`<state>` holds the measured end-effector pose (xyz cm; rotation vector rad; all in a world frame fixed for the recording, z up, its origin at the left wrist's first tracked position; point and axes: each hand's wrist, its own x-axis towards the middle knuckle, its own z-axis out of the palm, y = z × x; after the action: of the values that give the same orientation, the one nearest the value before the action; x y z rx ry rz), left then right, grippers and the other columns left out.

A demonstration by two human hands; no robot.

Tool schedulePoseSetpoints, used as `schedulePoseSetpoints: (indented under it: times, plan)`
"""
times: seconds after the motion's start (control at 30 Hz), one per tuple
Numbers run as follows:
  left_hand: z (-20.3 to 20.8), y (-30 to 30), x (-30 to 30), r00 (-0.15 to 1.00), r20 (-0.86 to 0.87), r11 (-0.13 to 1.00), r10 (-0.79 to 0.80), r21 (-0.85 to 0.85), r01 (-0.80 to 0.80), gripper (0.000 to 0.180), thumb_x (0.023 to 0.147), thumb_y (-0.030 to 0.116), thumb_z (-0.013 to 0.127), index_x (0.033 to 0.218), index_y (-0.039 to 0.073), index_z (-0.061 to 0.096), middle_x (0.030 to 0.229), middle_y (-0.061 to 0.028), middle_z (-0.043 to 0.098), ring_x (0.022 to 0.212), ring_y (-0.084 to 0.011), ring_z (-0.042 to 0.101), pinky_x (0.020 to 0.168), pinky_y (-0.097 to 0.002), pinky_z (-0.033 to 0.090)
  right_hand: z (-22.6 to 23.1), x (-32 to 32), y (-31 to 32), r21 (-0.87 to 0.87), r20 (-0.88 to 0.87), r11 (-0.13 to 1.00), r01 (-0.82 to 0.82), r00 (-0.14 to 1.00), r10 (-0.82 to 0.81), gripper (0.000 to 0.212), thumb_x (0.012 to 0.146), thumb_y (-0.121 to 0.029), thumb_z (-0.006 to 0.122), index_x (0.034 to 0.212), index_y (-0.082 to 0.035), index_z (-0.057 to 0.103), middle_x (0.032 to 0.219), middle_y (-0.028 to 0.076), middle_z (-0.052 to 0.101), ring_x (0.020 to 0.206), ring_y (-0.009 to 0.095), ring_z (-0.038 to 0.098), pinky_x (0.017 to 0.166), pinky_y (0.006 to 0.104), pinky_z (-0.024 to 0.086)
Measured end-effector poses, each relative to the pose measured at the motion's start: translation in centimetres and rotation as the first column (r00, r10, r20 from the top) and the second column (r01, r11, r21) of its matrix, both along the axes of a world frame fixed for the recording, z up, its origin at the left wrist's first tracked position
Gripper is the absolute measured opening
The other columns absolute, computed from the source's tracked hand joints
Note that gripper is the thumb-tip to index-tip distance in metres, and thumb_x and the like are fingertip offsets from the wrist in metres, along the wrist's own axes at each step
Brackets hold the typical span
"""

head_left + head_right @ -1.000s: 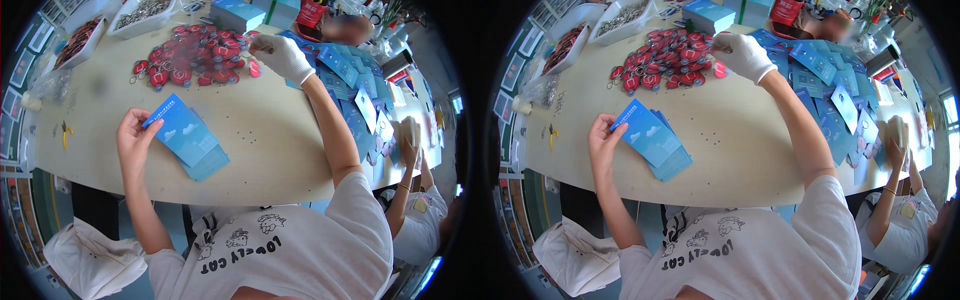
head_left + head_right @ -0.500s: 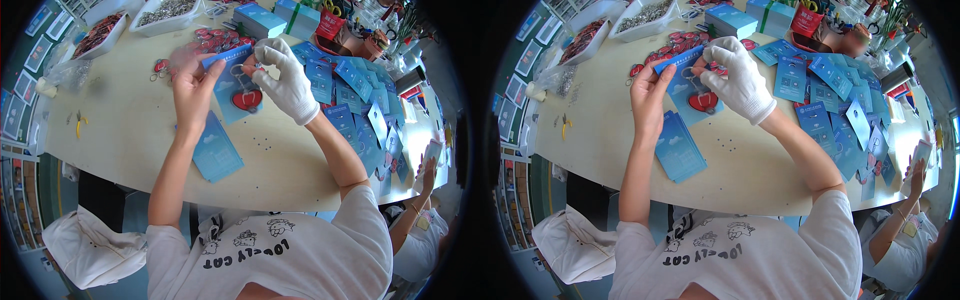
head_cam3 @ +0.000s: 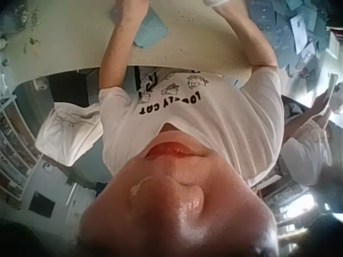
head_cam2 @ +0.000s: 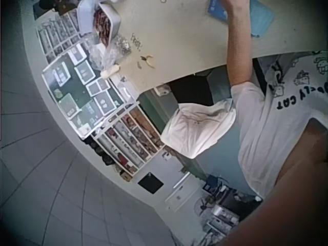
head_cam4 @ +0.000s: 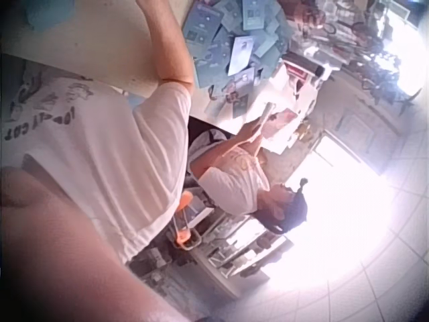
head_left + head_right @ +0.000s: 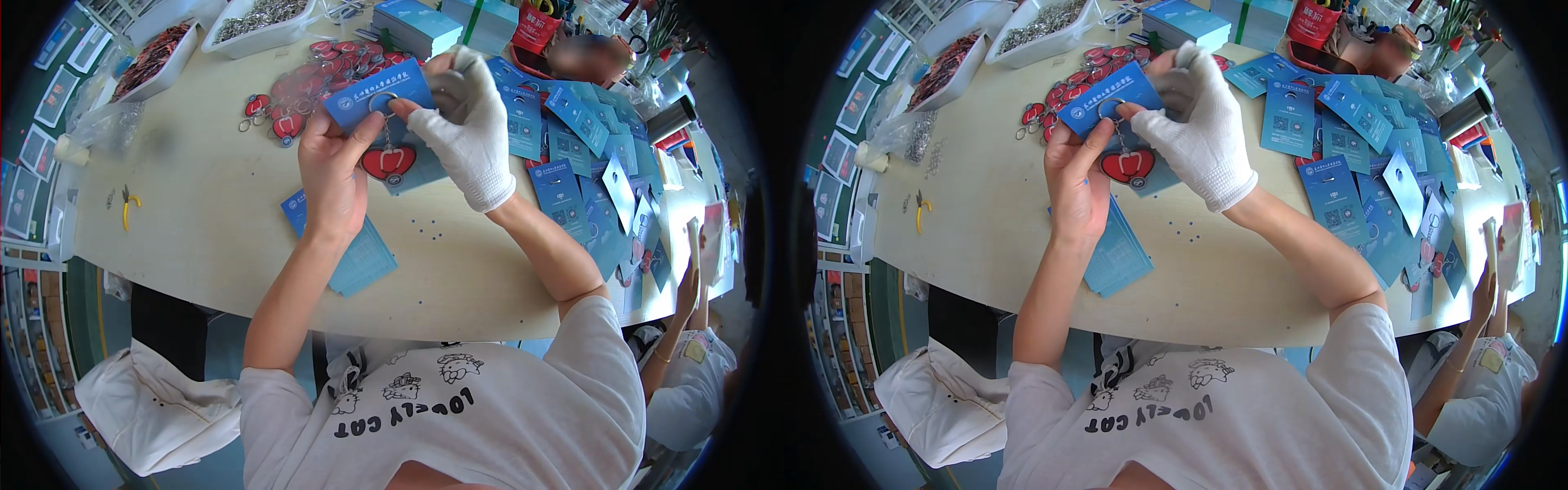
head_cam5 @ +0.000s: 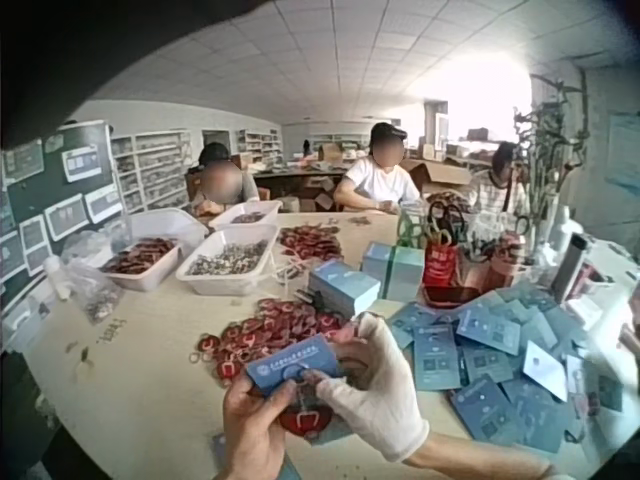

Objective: The person attaches red heart-shaped keychains to blue cardboard backing cards. They pick up a keychain and a card, insert the keychain's metal ring into a hole in the card, and then place the assembled unit on a growing pile on the table.

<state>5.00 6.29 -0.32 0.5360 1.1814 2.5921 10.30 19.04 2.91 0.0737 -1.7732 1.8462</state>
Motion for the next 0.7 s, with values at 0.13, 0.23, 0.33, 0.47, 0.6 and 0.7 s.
schedulePoseSetpoints:
  times: [0.13, 0.23, 0.33, 0.47, 0.6, 0.7]
  plan:
    - [0.3, -0.2, 0.2, 0.999, -0.052, 1.000, 0.002, 0.003, -0.002, 0.021, 0.085, 0.000, 0.064, 0.106, 0.003, 0.060, 0.103, -0.0052, 0.065, 0.096, -0.0114, 0.059, 0.089, -0.0276, 0.045, 0.8, 0.4, 0.0, -0.036, 0.079, 0.995, -0.092, 0.992, 0.094, 0.046, 0.080, 0.011, 0.056, 0.121, 0.002, 0.037, 0.104, 0.012, 0.061, 0.091, 0.015, 0.065, 0.073, 0.0250, 0.056]
    - [-0.1, -0.5, 0.1, 0.993, -0.120, 1.000, 0.000, -0.030, -0.003, 0.026, 0.088, -0.002, 0.059, 0.113, 0.003, 0.056, 0.109, -0.0059, 0.062, 0.102, -0.0124, 0.057, 0.092, -0.0293, 0.043, 0.1, -0.1, 0.4, -0.057, 0.100, 0.989, -0.134, 0.985, 0.139, 0.043, 0.080, 0.011, 0.056, 0.119, 0.003, 0.040, 0.107, 0.013, 0.060, 0.093, 0.015, 0.064, 0.075, 0.0253, 0.055]
    - [-0.1, -0.3, 0.3, 0.995, -0.104, 0.999, 0.002, -0.033, -0.006, 0.030, 0.086, -0.006, 0.059, 0.114, 0.002, 0.052, 0.108, -0.0068, 0.061, 0.101, -0.0136, 0.058, 0.091, -0.0297, 0.044, -0.3, -0.4, 0.6, 0.065, 0.115, 0.991, -0.119, 0.987, 0.111, 0.045, 0.079, 0.008, 0.059, 0.120, 0.005, 0.041, 0.111, 0.013, 0.058, 0.101, 0.016, 0.061, 0.080, 0.0264, 0.053]
    - [-0.1, -0.2, -0.2, 0.995, -0.092, 0.996, -0.040, -0.085, 0.032, 0.033, 0.082, -0.011, 0.058, 0.112, 0.001, 0.049, 0.107, -0.0077, 0.059, 0.100, -0.0152, 0.059, 0.089, -0.0300, 0.046, -1.4, -0.8, 0.8, 0.146, 0.197, 0.989, -0.022, 0.980, -0.007, 0.049, 0.079, 0.009, 0.057, 0.125, 0.007, 0.040, 0.117, 0.011, 0.054, 0.099, 0.013, 0.058, 0.087, 0.0263, 0.051]
    - [-0.7, -0.6, -0.1, 0.997, -0.008, 0.984, -0.077, -0.162, 0.075, 0.037, 0.081, -0.004, 0.064, 0.115, 0.000, 0.048, 0.109, -0.0091, 0.058, 0.105, -0.0185, 0.057, 0.091, -0.0325, 0.045, -1.3, -0.9, 1.8, 0.154, 0.252, 0.971, -0.184, 0.957, 0.142, 0.053, 0.074, 0.004, 0.060, 0.125, 0.004, 0.044, 0.111, 0.010, 0.056, 0.099, 0.013, 0.058, 0.083, 0.0269, 0.051]
    - [-0.7, -3.5, -1.1, 0.874, -0.432, 0.698, -0.221, -0.697, -0.168, 0.050, 0.081, 0.010, 0.070, 0.124, 0.004, 0.045, 0.114, -0.0106, 0.056, 0.112, -0.0202, 0.054, 0.094, -0.0382, 0.044, 1.6, -0.1, 5.8, 0.351, 0.448, 0.854, -0.384, 0.870, 0.207, 0.050, 0.070, -0.003, 0.058, 0.120, -0.001, 0.053, 0.097, 0.007, 0.059, 0.088, 0.013, 0.060, 0.079, 0.0271, 0.051]
